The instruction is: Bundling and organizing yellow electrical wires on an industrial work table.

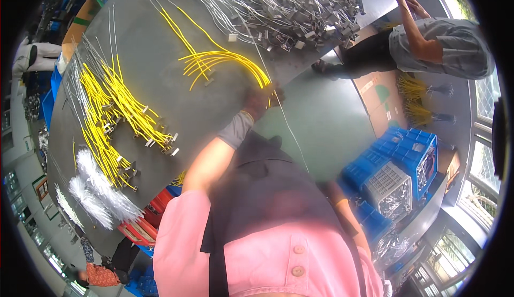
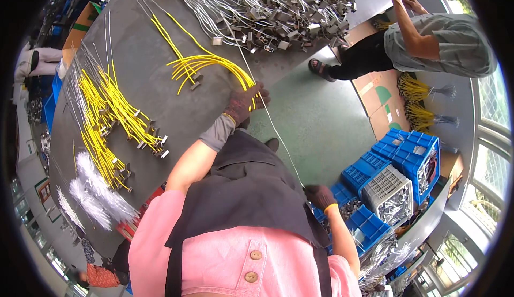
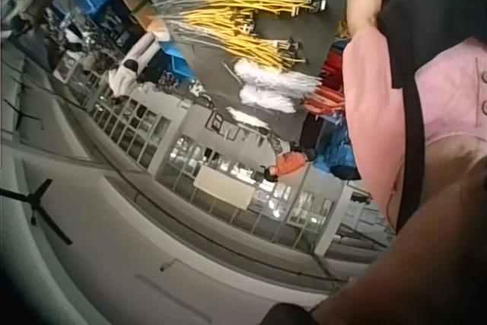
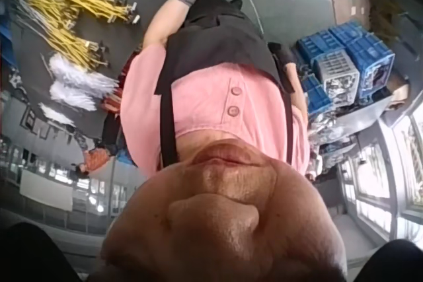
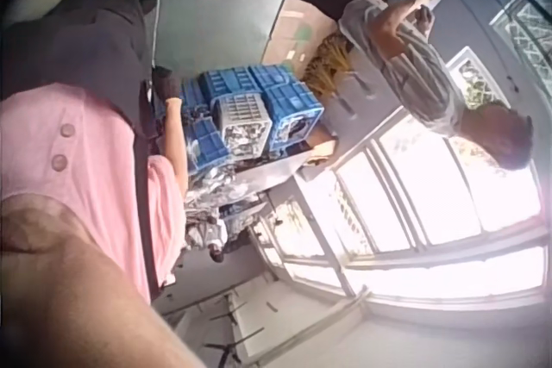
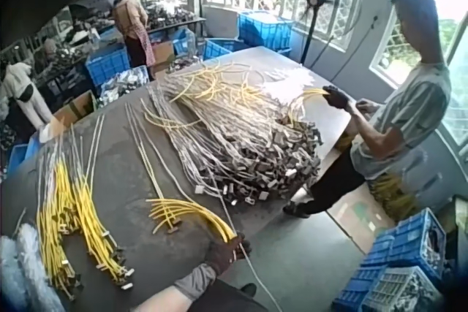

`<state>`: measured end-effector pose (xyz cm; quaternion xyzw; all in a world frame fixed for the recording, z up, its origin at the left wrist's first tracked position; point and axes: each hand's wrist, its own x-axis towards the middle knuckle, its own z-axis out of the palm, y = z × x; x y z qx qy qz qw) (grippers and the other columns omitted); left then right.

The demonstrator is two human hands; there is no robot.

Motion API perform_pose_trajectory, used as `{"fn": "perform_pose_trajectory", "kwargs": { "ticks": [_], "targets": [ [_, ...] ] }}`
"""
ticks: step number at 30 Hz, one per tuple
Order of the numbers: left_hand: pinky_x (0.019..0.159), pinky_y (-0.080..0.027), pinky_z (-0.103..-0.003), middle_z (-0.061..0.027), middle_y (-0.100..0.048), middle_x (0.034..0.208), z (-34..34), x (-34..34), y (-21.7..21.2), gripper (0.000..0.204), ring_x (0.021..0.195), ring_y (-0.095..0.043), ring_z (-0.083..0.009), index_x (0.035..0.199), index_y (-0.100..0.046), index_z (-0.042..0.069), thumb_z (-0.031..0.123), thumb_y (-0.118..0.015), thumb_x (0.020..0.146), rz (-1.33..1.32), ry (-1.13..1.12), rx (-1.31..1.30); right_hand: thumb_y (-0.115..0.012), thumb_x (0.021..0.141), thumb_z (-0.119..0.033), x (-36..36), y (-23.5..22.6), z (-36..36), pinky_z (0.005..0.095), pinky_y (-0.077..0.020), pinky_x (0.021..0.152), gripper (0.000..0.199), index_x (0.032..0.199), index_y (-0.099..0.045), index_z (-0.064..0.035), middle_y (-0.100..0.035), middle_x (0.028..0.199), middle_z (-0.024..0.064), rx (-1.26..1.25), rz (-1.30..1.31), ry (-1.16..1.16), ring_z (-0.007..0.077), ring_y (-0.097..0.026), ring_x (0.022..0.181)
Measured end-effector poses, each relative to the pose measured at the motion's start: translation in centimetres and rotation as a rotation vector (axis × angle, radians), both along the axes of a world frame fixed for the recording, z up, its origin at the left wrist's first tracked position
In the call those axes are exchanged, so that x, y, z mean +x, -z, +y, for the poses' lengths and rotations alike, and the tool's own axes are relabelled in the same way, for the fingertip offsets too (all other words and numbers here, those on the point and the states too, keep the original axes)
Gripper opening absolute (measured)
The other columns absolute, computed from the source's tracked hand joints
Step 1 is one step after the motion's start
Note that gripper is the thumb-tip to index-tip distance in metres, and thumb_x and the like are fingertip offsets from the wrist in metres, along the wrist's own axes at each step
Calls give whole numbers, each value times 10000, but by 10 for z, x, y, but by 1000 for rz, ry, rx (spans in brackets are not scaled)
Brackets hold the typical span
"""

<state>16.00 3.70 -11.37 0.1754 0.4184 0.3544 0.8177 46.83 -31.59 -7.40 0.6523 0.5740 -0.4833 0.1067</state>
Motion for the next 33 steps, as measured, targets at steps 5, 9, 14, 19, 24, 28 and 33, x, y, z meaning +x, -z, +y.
{"fn": "perform_pose_trajectory", "kwargs": {
  "ticks": [5, 9, 14, 19, 24, 28, 33],
  "targets": [
    [825, -628, -476, -141, -710, 1020, 8, -4, -28, 286, 920, -735, -305, 1205, -620, 13, 214, -656, 1005, -43, -138, 81, -569, 931, -219, 32, -1, -96, 477, -576, 812, 257, 981, -777, -77, -736, 997, 229, -122, -232, 8, 421, -717, 932],
    [843, -624, -479, -173, -709, 1063, 16, 9, -72, 326, 937, -733, -321, 1255, -602, 14, 254, -609, 1034, -57, -209, 248, -513, 940, -188, 80, 88, -217, 497, -565, 867, 287, 976, -765, -57, -727, 1048, 239, -213, -297, -69, 418, -707, 1000],
    [830, -624, -496, -196, -704, 1052, 24, -24, -34, 355, 941, -731, -335, 1312, -548, 37, 279, -570, 1054, 714, -102, 1037, -496, 954, -226, 86, 74, -208, 491, -566, 885, 321, 1018, -766, -64, -728, 1088, 216, -178, -239, -12, 412, -705, 1022],
    [805, -626, -500, -168, -703, 994, 6, -16, -40, 351, 879, -731, -321, 1310, -548, 45, 290, -563, 1060, 689, -139, 1030, -548, 915, -250, 85, 18, -175, 495, -572, 870, 307, 1032, -766, -68, -731, 1091, 209, -314, -310, -36, 400, -707, 1027],
    [816, -625, -490, -149, -704, 997, -29, -17, -51, 333, 872, -730, -301, 1279, -576, 40, 289, -565, 1059, 430, -130, 668, -573, 880, -226, 78, -1, -122, 507, -577, 814, 263, 963, -761, -61, -733, 1049, 216, -205, -271, -235, 421, -708, 975],
    [851, -618, -486, -138, -700, 1018, -49, -7, -84, 315, 909, -726, -289, 1243, -604, 28, 280, -546, 1064, 57, -173, 248, -589, 851, -194, 73, -4, -102, 500, -583, 782, 229, 897, -747, -34, -728, 992, 236, 113, -168, -2, 435, -708, 926],
    [880, -609, -508, -160, -711, 1027, -31, -44, -51, 313, 983, -721, -313, 1251, -596, 11, 256, -540, 1065, 680, -211, 899, -593, 834, -150, 93, 26, -117, 483, -590, 796, 208, 864, -750, -17, -731, 964, 235, 102, -154, -272, 438, -711, 898]
  ]
}}
